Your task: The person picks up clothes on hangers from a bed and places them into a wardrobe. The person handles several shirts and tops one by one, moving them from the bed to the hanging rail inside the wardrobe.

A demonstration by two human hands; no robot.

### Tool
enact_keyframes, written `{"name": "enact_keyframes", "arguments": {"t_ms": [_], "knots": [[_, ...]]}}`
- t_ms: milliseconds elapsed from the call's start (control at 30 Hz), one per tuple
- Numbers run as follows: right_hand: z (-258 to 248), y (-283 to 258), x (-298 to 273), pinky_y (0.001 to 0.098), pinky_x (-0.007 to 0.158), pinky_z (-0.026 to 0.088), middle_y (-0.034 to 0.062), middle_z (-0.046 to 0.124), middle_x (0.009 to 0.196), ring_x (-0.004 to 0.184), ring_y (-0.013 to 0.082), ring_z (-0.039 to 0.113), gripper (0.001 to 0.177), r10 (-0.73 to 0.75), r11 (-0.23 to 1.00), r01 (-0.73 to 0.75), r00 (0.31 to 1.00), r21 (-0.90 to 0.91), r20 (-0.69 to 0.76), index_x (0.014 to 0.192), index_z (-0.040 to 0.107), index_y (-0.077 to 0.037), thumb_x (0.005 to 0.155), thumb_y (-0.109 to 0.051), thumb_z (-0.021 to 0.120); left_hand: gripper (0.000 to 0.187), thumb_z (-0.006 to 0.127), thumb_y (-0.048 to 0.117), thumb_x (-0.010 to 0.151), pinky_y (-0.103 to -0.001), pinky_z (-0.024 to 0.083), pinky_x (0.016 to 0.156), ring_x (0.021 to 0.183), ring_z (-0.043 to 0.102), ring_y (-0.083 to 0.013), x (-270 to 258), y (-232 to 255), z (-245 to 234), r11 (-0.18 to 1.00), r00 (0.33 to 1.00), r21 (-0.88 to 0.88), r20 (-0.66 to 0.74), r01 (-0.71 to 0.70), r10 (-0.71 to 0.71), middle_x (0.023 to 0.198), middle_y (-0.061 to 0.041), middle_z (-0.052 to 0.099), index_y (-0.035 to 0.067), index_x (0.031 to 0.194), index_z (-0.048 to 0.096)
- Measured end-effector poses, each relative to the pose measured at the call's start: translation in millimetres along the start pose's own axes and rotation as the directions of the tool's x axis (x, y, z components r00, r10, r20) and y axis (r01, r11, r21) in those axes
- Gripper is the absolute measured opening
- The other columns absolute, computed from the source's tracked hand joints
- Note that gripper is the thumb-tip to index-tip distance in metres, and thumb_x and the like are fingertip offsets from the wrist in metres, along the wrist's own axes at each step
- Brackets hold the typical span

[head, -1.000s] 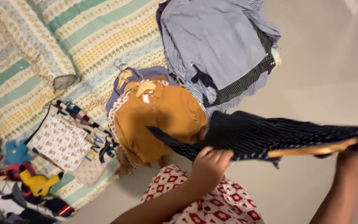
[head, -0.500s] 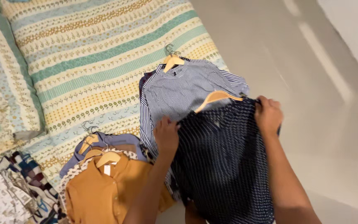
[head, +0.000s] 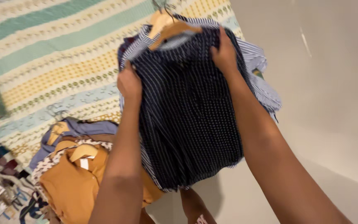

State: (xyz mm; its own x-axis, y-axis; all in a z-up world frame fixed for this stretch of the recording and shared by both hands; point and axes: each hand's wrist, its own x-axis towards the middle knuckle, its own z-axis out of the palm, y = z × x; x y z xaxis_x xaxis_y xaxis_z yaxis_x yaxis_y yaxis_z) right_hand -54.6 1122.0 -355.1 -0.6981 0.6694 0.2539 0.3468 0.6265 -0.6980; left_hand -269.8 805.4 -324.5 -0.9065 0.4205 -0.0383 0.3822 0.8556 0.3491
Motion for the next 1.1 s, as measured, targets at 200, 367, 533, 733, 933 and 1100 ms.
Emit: {"name": "enact_keyframes", "arguments": {"t_ms": [200,367,533,733,933,1100], "knots": [[45,-9,-43,0.0413,0.127,0.028,0.0259,0.017,0.171,0.158,0.0417,0.023,0.095,-0.014,0.996,-0.005,0.977,0.09,0.212,0.166,0.011,-0.008,0.092,-0.007,0.069,0.1,0.075,0.017,0.096,-0.067,0.022,0.115,0.153,0.015,-0.0502,-19,-10,43,0.98,0.953,-0.17,0.263,-0.107,0.15,0.168,-0.027,0.009,0.022,0.166,0.004],[39,-73,-153,0.0513,0.121,0.031,0.0222,0.017,0.173,0.158,0.0404,0.025,0.087,0.11,0.989,-0.122,0.983,0.079,0.149,0.166,0.015,-0.006,0.092,-0.001,0.059,0.092,0.073,0.019,0.095,-0.073,0.018,0.116,0.155,0.011,-0.0491,-97,-31,26,0.99,0.982,-0.104,0.15,-0.098,0.113,0.171,-0.021,0.007,0.02,0.166,0.013],[12,-158,-256,0.0648,0.12,0.021,0.018,0.018,0.171,0.156,0.0418,0.02,0.084,0.263,0.957,-0.232,0.947,-0.172,0.185,0.164,0.017,-0.006,0.09,-0.004,0.057,0.076,0.058,0.023,0.102,-0.069,0.022,0.12,0.156,0.016,-0.0492,-205,-57,-30,0.998,0.997,-0.013,0.043,-0.063,0.064,0.172,-0.024,0.01,0.003,0.164,0.02],[-1,-242,-318,0.068,0.119,0.022,0.0164,0.019,0.17,0.154,0.0411,0.024,0.077,0.186,0.934,-0.076,0.938,-0.348,0.294,0.163,0.024,-0.005,0.093,-0.015,0.056,0.073,0.052,0.026,0.096,-0.065,0.025,0.12,0.155,0.022,-0.041,-324,-77,-95,0.977,0.974,0.13,0.174,-0.17,0.146,0.17,-0.018,0.024,-0.001,0.158,0.028],[47,-303,-348,0.0676,0.115,0.027,0.0208,0.022,0.168,0.153,0.0436,0.025,0.072,-0.008,0.937,0.131,0.935,-0.323,0.356,0.161,0.028,-0.005,0.094,-0.014,0.054,0.072,0.053,0.03,0.099,-0.063,0.025,0.117,0.154,0.022,-0.0405,-371,-169,-141,0.995,0.992,0.075,0.113,-0.065,0.056,0.169,-0.019,0.02,-0.002,0.158,0.028],[157,-342,-357,0.0556,0.117,0.039,0.0148,0.048,0.155,0.145,0.0347,0.045,0.048,-0.183,0.939,0.286,0.886,-0.192,0.426,0.151,0.048,-0.008,0.104,-0.018,0.056,0.071,0.056,0.03,0.099,-0.059,0.023,0.121,0.157,0.022,-0.0359,-343,-287,-139,0.977,0.998,0.211,0.061,0.021,-0.035,0.171,-0.015,0.02,0.002,0.158,0.028]]}}
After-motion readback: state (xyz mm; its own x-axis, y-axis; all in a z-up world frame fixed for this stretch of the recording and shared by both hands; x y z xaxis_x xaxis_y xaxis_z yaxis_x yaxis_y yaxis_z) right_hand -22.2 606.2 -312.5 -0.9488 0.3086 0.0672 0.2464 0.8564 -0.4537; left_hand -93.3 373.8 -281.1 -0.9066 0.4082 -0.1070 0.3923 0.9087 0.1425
